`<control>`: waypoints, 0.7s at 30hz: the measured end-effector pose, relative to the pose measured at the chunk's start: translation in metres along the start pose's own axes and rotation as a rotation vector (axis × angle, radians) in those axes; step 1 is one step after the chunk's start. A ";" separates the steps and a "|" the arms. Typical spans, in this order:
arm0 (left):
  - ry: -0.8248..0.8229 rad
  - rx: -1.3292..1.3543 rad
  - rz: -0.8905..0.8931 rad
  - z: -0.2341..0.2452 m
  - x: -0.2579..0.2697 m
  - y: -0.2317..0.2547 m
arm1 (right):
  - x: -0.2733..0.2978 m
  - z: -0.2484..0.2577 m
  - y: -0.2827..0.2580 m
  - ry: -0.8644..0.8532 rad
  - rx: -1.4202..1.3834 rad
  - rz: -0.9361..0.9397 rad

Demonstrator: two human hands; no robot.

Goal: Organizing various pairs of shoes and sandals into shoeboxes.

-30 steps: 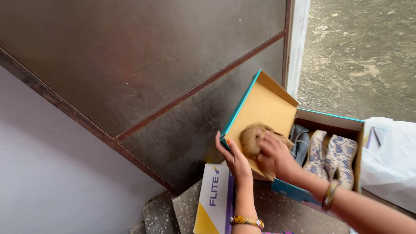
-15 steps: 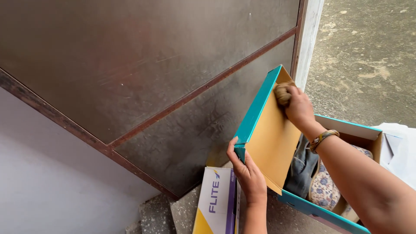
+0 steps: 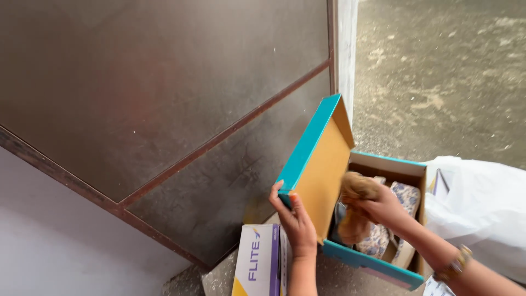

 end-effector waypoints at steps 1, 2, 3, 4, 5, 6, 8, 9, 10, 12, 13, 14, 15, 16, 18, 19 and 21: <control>0.002 0.007 -0.006 0.002 -0.002 0.003 | 0.005 0.017 0.007 0.002 0.004 0.009; 0.016 0.047 0.086 0.004 -0.004 0.000 | 0.009 0.038 0.016 0.084 -0.079 -0.015; 0.031 0.083 0.181 0.008 -0.003 -0.002 | 0.015 0.058 0.026 0.163 -0.162 -0.043; 0.034 0.087 0.179 0.011 -0.003 0.000 | 0.024 0.074 0.034 0.161 -0.160 -0.038; 0.009 0.100 0.112 0.014 -0.005 0.005 | 0.033 0.089 0.048 0.205 -0.216 -0.125; -0.016 0.112 0.046 0.018 -0.006 0.010 | 0.041 0.104 0.061 0.246 -0.272 -0.213; -0.051 0.020 -0.049 0.013 0.002 0.043 | 0.057 0.119 0.061 0.291 -0.321 -0.262; -0.091 -0.068 -0.147 0.009 0.005 0.060 | 0.063 0.126 0.063 0.343 -0.371 -0.309; -0.085 -0.070 -0.154 0.003 0.010 0.065 | 0.063 0.135 0.069 0.335 -0.373 -0.302; -0.280 -0.241 -0.294 -0.017 0.032 0.078 | 0.079 0.150 0.091 0.398 -0.501 -0.336; -0.286 -0.245 -0.294 -0.023 0.042 0.088 | 0.083 0.152 0.092 0.399 -0.507 -0.340; -0.408 -0.265 -0.319 -0.035 0.056 0.097 | 0.087 0.154 0.093 0.409 -0.541 -0.333; -0.528 -0.283 -0.344 -0.047 0.069 0.106 | 0.089 0.158 0.093 0.418 -0.574 -0.323; -0.530 -0.285 -0.345 -0.054 0.082 0.103 | 0.091 0.159 0.090 0.419 -0.577 -0.324; -0.715 -0.546 -0.605 -0.077 0.119 0.098 | 0.097 0.165 0.083 0.458 -0.645 -0.300; -0.718 -0.544 -0.605 -0.079 0.129 0.096 | 0.098 0.168 0.080 0.462 -0.646 -0.301; -0.849 -0.656 -0.637 -0.085 0.152 0.087 | 0.097 0.172 0.076 0.472 -0.706 -0.305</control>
Point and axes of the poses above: each hand's wrist, its own x-axis away from the middle knuckle, its own z-axis out of the back of the hand, y = z × x, the point moved 5 cm from there along -x, towards the middle knuckle, and after that the axes turned 3 degrees about y, right-handed, at the moved point
